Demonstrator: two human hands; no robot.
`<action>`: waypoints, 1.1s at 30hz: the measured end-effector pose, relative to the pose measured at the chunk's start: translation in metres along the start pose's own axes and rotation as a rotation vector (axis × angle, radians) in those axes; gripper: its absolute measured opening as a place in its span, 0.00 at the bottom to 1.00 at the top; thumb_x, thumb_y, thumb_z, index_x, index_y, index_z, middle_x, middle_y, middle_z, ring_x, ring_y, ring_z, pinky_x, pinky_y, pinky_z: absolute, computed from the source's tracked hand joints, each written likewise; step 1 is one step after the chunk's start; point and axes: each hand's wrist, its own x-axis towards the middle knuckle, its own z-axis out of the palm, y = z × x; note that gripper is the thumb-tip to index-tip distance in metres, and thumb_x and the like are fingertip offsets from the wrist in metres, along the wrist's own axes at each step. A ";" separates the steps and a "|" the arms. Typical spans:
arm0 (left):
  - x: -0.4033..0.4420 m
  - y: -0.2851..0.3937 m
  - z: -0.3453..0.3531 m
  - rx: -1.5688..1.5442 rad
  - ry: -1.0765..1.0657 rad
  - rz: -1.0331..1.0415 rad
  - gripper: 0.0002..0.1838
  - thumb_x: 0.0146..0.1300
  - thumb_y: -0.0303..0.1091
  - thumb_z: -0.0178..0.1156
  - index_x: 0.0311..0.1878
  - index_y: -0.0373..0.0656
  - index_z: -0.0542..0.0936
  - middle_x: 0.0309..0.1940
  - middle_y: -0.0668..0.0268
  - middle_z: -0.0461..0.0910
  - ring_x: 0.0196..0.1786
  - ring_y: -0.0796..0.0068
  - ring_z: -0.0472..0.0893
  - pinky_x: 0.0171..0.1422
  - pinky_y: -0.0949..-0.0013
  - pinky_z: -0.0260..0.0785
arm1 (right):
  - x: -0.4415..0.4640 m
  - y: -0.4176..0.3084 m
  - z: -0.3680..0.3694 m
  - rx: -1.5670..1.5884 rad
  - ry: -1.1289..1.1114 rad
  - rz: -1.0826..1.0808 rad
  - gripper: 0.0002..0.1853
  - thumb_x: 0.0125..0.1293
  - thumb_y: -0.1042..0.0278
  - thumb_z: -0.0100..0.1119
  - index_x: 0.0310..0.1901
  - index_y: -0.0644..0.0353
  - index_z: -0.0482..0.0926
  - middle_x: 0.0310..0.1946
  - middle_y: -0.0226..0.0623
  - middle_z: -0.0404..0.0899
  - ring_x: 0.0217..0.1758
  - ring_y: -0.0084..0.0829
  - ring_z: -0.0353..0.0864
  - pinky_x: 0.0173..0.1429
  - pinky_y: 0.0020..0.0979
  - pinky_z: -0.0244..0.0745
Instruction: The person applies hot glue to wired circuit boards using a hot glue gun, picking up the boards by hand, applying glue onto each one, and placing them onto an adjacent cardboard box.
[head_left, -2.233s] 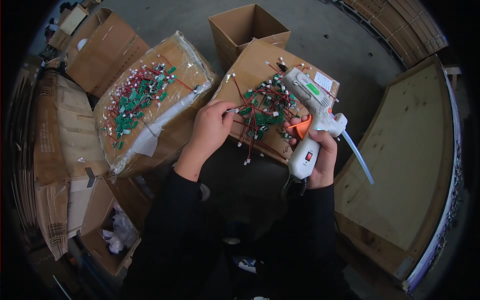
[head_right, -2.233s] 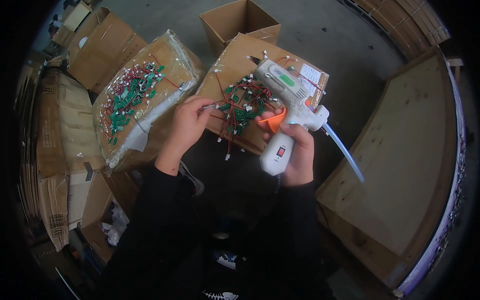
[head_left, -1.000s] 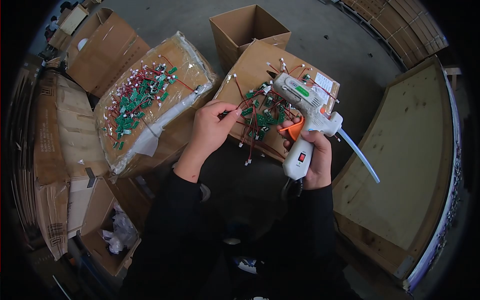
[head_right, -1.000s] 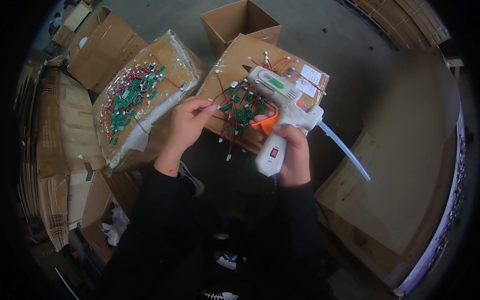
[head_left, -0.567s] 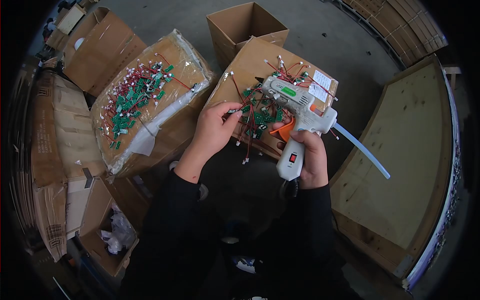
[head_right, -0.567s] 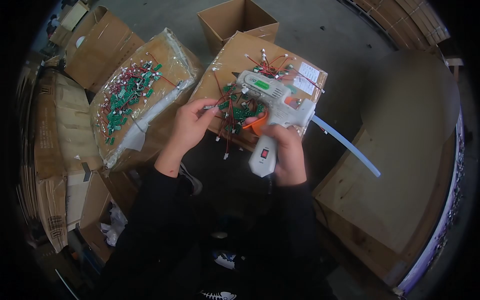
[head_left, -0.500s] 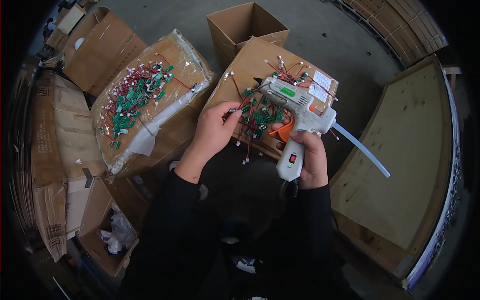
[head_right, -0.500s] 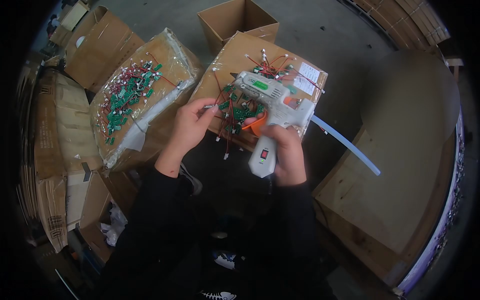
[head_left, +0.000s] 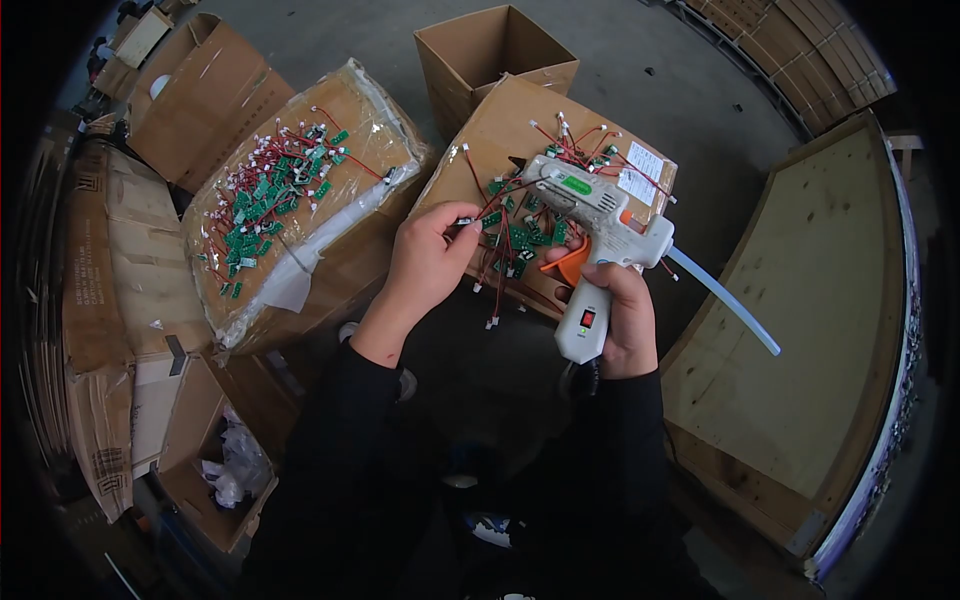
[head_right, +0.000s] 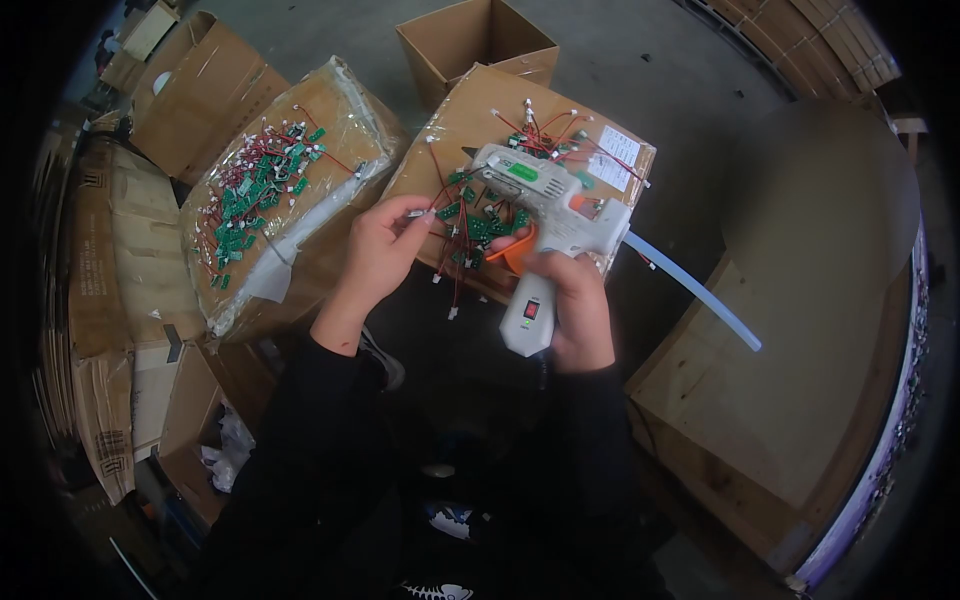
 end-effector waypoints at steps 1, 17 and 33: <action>0.000 0.000 0.000 -0.008 -0.003 0.002 0.10 0.62 0.27 0.61 0.46 0.36 0.81 0.34 0.59 0.84 0.30 0.75 0.81 0.36 0.71 0.73 | 0.000 -0.001 0.001 0.008 -0.006 0.004 0.28 0.54 0.78 0.53 0.60 0.67 0.66 0.46 0.46 0.81 0.48 0.37 0.82 0.51 0.32 0.78; 0.002 -0.002 0.001 -0.028 0.049 -0.013 0.07 0.63 0.27 0.62 0.43 0.37 0.79 0.31 0.62 0.83 0.32 0.76 0.82 0.38 0.72 0.74 | -0.001 -0.002 0.000 -0.007 -0.007 0.012 0.31 0.54 0.77 0.52 0.63 0.67 0.64 0.45 0.49 0.81 0.49 0.38 0.82 0.53 0.31 0.76; 0.008 -0.012 -0.009 -0.165 0.197 0.010 0.07 0.61 0.24 0.64 0.42 0.36 0.81 0.30 0.67 0.83 0.33 0.82 0.80 0.40 0.75 0.73 | 0.002 0.000 -0.002 -0.093 0.042 -0.045 0.20 0.51 0.71 0.53 0.49 0.63 0.73 0.39 0.40 0.83 0.43 0.33 0.84 0.38 0.29 0.78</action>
